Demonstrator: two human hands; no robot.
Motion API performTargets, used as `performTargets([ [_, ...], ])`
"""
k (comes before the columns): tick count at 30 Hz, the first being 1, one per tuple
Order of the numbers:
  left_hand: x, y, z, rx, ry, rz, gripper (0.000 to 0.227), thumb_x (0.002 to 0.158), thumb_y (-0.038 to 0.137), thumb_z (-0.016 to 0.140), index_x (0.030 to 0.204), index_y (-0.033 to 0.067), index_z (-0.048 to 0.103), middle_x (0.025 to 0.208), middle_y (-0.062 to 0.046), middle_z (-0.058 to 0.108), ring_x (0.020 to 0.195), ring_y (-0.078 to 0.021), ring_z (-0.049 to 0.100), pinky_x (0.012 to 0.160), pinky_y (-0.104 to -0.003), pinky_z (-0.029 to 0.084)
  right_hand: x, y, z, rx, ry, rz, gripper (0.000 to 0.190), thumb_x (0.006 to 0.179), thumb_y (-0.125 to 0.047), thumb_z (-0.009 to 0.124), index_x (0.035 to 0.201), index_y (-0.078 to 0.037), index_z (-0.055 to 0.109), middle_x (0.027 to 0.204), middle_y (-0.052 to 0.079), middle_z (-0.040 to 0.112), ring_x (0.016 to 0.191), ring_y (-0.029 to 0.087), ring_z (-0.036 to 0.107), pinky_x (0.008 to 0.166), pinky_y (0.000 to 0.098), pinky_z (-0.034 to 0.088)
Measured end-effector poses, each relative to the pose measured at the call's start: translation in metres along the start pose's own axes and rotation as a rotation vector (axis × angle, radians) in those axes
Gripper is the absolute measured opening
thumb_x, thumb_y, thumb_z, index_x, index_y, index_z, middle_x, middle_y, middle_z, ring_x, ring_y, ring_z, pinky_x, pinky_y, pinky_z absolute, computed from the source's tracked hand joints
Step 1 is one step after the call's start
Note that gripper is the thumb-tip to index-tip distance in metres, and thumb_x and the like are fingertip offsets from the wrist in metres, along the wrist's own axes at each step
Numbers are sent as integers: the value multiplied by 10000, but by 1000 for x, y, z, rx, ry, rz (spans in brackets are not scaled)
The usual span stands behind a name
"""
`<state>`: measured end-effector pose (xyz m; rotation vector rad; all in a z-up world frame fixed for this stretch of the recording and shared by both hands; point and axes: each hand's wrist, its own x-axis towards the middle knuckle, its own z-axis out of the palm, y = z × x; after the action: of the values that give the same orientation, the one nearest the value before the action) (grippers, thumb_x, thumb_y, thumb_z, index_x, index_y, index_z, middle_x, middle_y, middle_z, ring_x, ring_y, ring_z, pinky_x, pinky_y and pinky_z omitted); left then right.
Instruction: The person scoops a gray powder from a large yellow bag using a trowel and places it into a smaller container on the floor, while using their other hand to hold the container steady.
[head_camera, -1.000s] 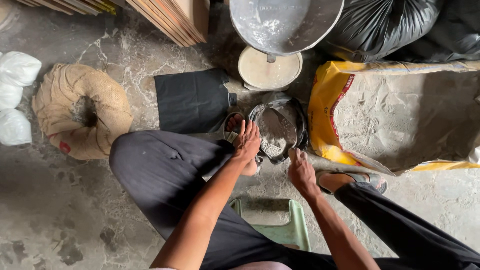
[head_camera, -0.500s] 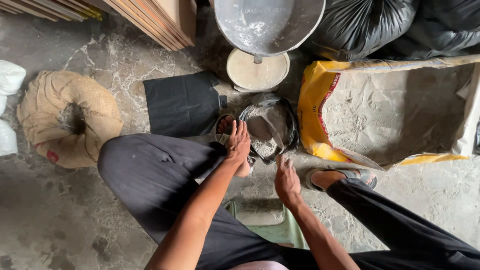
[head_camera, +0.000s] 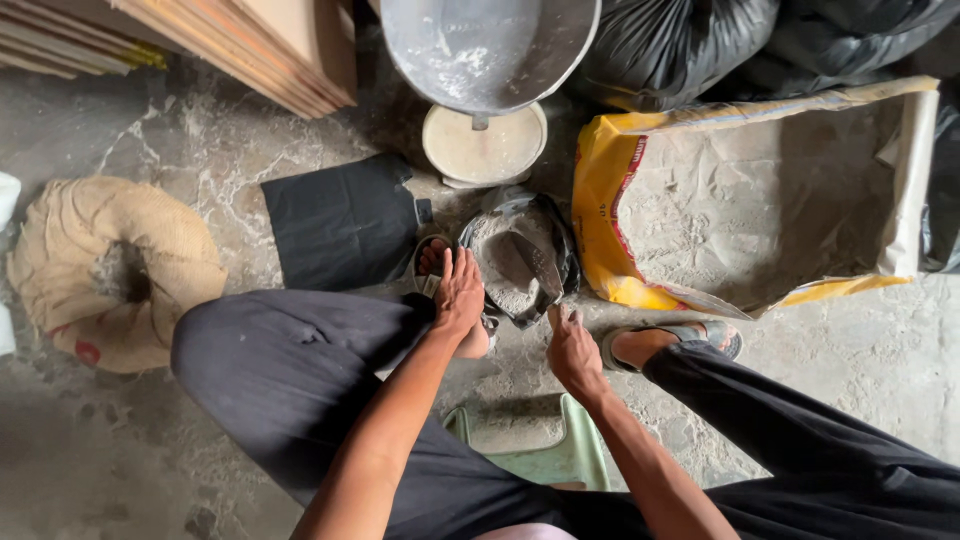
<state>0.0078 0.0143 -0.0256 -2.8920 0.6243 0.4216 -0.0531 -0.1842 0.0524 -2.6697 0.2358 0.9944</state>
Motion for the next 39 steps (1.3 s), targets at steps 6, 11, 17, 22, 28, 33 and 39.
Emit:
performTargets([
  [6,2,3,-1,-86,6,18,450,896,243,386,1214,-63,471,1336,-234,420,1329,-358,251,1128,-544,30,-13,0,-16,-125,297,-130,661,758,-92,486,1397,-59,325,1208,255,512,1033,373,583,824,450,497],
  [11,10,4,-31,-152,274,66,455,827,200,444,1198,-60,478,1259,-233,486,1251,-353,375,1112,-524,131,-13,4,-15,-29,17,-4,583,753,-206,561,1295,-138,358,1119,158,524,867,344,639,692,420,542],
  [17,31,8,-90,-185,422,98,413,832,185,470,1193,-11,510,1252,-181,509,1218,-299,440,1084,-468,231,-64,53,-70,474,-60,-50,478,669,-242,658,1120,-207,502,808,156,626,775,391,636,625,468,508],
  [22,54,38,-148,-248,455,186,362,877,180,463,1183,-6,515,1251,-170,511,1202,-287,459,1065,-431,263,-141,100,-148,1001,-171,-71,367,769,-155,655,1105,-44,556,513,52,519,355,121,521,339,228,417],
  [28,116,100,-162,-296,463,378,374,879,222,473,1195,24,496,1276,-155,480,1209,-277,444,1056,-425,281,-149,147,-176,1245,71,317,225,836,-152,610,947,42,583,586,133,469,367,206,457,342,303,378],
  [33,191,146,-152,-289,460,543,329,834,152,492,1127,11,545,1208,-184,523,1166,-299,483,1044,-443,290,-43,199,-141,870,294,431,474,824,-412,563,1182,-129,437,892,294,578,886,481,569,769,539,419],
  [39,176,180,-107,-216,97,654,412,786,276,558,1088,-3,573,1157,-205,554,1140,-329,499,1016,-522,297,64,237,-120,697,468,452,278,851,-123,446,1090,-80,311,817,330,559,803,521,574,696,604,411],
])
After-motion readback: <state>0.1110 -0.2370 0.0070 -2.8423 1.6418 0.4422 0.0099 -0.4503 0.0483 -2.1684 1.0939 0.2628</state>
